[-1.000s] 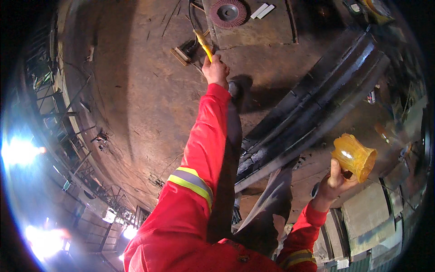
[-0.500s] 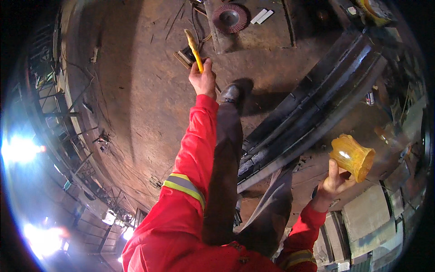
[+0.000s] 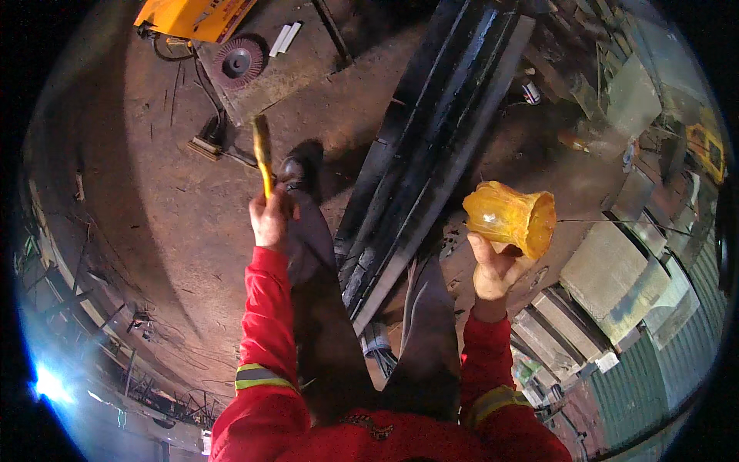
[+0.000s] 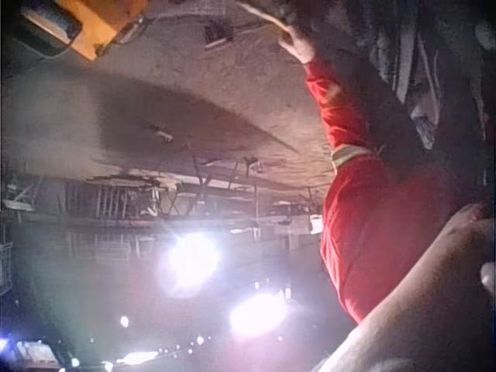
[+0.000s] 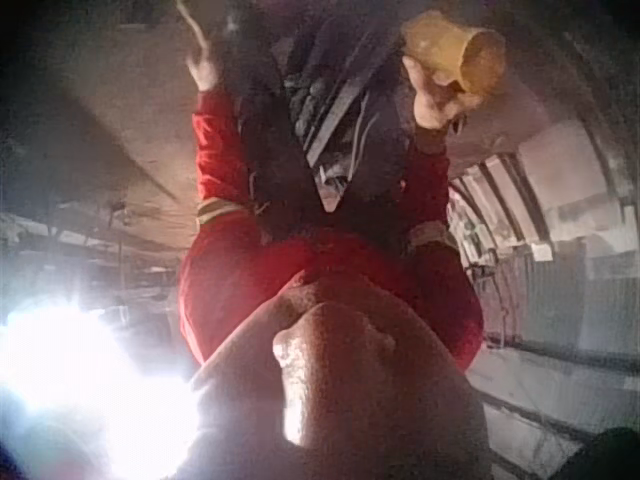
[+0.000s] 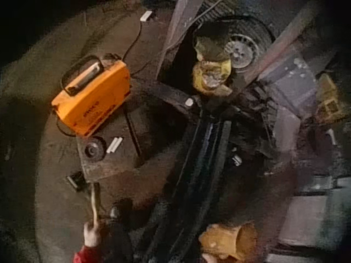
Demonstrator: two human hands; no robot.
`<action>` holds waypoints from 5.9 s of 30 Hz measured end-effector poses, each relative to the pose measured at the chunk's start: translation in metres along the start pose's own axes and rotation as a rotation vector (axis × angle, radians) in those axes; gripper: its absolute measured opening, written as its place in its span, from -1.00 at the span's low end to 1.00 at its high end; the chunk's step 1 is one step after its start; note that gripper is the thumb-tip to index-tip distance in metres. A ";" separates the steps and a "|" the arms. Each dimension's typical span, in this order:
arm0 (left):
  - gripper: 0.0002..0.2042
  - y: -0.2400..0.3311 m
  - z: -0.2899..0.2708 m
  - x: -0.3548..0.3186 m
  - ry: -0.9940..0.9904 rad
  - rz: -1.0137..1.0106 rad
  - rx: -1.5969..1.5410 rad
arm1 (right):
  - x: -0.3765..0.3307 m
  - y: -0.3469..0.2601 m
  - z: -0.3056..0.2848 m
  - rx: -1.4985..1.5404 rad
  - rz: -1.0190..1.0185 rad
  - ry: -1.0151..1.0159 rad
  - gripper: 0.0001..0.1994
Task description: The person uses a yellow brush to apply a thick, yellowish substance from a small container onto a long, dark metal beam. They repeatedly dip the brush into the container and spread the substance along the length of the beam in a workshop environment.
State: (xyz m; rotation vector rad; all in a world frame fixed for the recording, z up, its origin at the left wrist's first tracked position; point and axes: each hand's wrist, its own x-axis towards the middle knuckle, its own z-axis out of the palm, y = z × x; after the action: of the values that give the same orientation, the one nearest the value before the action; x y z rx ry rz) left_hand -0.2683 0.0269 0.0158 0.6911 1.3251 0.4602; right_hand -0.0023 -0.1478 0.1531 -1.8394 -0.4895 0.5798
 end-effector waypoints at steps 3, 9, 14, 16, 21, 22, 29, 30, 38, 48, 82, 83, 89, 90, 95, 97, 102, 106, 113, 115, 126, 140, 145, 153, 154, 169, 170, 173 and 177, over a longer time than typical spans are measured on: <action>-0.78 -0.002 0.022 -0.013 -0.114 -0.044 0.208 | -0.002 0.000 -0.009 -0.130 -0.052 -0.018 0.05; -0.63 0.024 0.072 0.011 -0.304 0.046 0.608 | -0.009 -0.027 0.019 -0.033 0.196 0.204 -0.02; -0.55 0.057 0.141 0.057 -0.449 0.296 0.837 | -0.007 -0.038 0.063 0.173 0.193 0.286 -0.16; -0.58 0.063 0.173 0.070 -0.479 0.378 0.823 | -0.004 -0.043 0.064 0.164 0.239 0.232 -0.21; -0.69 0.058 0.224 0.092 -0.414 0.559 0.862 | -0.005 -0.032 0.042 0.311 0.383 0.354 -0.39; -0.76 0.052 0.231 0.092 -0.360 0.595 0.820 | -0.003 -0.026 0.027 0.268 0.378 0.350 -0.39; -0.82 0.014 0.256 0.097 -0.320 0.756 0.741 | 0.009 -0.002 -0.021 0.114 0.089 0.213 -0.36; -0.82 0.012 0.252 0.093 -0.382 0.716 0.730 | 0.012 -0.002 -0.024 0.132 0.102 0.178 -0.36; -0.82 0.042 0.227 0.083 -0.390 0.576 0.605 | 0.020 -0.012 -0.021 -0.037 0.224 0.236 -0.34; -0.62 0.069 0.338 0.171 -0.419 0.681 0.685 | 0.023 0.009 -0.037 -0.132 0.111 0.275 -0.34; -0.70 0.115 0.377 0.138 -0.291 1.023 1.502 | 0.007 -0.006 -0.083 0.035 0.407 0.365 -0.21; -0.67 0.115 0.376 0.128 -0.300 1.018 1.564 | 0.004 -0.002 -0.087 0.056 0.394 0.371 -0.21; -0.71 0.139 0.389 0.126 -0.208 1.122 1.409 | -0.011 0.020 -0.114 0.065 0.321 0.347 -0.33; -0.71 0.146 0.400 0.133 -0.194 1.117 1.411 | -0.013 0.022 -0.117 0.036 0.330 0.327 -0.35; -0.66 0.140 0.414 0.163 -0.189 1.242 1.674 | -0.020 0.024 -0.125 0.025 0.358 0.393 -0.37; -0.64 0.146 0.392 0.158 -0.117 1.307 2.037 | -0.020 0.024 -0.129 0.038 0.359 0.390 -0.36; -0.84 0.092 0.284 0.074 -0.451 0.765 0.948 | -0.028 0.020 -0.134 0.039 0.350 0.431 -0.34; -0.78 0.037 0.224 0.033 -0.320 0.420 0.733 | -0.028 0.018 -0.130 0.052 0.290 0.458 -0.27; -0.76 -0.018 0.184 -0.007 -0.309 0.205 0.815 | -0.032 0.017 -0.109 0.158 0.095 0.361 -0.27; -0.70 -0.027 0.177 -0.003 -0.378 0.278 0.705 | -0.037 0.016 -0.102 0.118 0.111 0.335 -0.29; -0.71 0.161 0.179 -0.090 -0.714 0.709 0.823 | -0.037 0.018 -0.082 0.019 0.090 0.270 -0.39; -0.87 0.211 0.333 -0.232 -1.227 1.381 1.671 | -0.044 0.002 -0.140 -0.221 -0.304 0.275 -0.31; -0.88 0.206 0.352 -0.251 -1.194 1.293 1.732 | -0.046 0.003 -0.164 -0.256 -0.279 0.284 -0.31; -0.83 0.201 0.348 -0.223 -1.094 0.606 1.467 | -0.043 0.000 -0.182 -0.231 -0.286 0.294 -0.34; -0.80 0.202 0.332 -0.215 -1.063 0.557 1.363 | -0.041 0.000 -0.179 -0.215 -0.275 0.297 -0.34; -0.84 0.202 0.192 -0.181 -0.843 0.268 0.811 | -0.052 -0.041 -0.093 -0.210 -0.110 0.395 -0.43; -0.84 0.207 0.183 -0.183 -0.820 0.177 0.781 | -0.055 -0.048 -0.081 -0.194 -0.067 0.436 -0.44; -0.76 0.206 0.148 -0.169 -0.856 0.225 0.792 | -0.067 -0.045 -0.049 -0.046 -0.039 0.492 -0.44; -0.75 0.216 0.123 -0.170 -0.782 0.207 0.777 | -0.064 -0.062 -0.027 -0.006 0.022 0.507 -0.44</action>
State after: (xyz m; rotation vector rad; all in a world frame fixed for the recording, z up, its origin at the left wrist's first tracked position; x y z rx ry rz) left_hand -0.1652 0.0453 0.2989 1.4791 0.6454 -0.2019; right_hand -0.0402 -0.1856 0.2297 -1.9113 -0.1291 0.1112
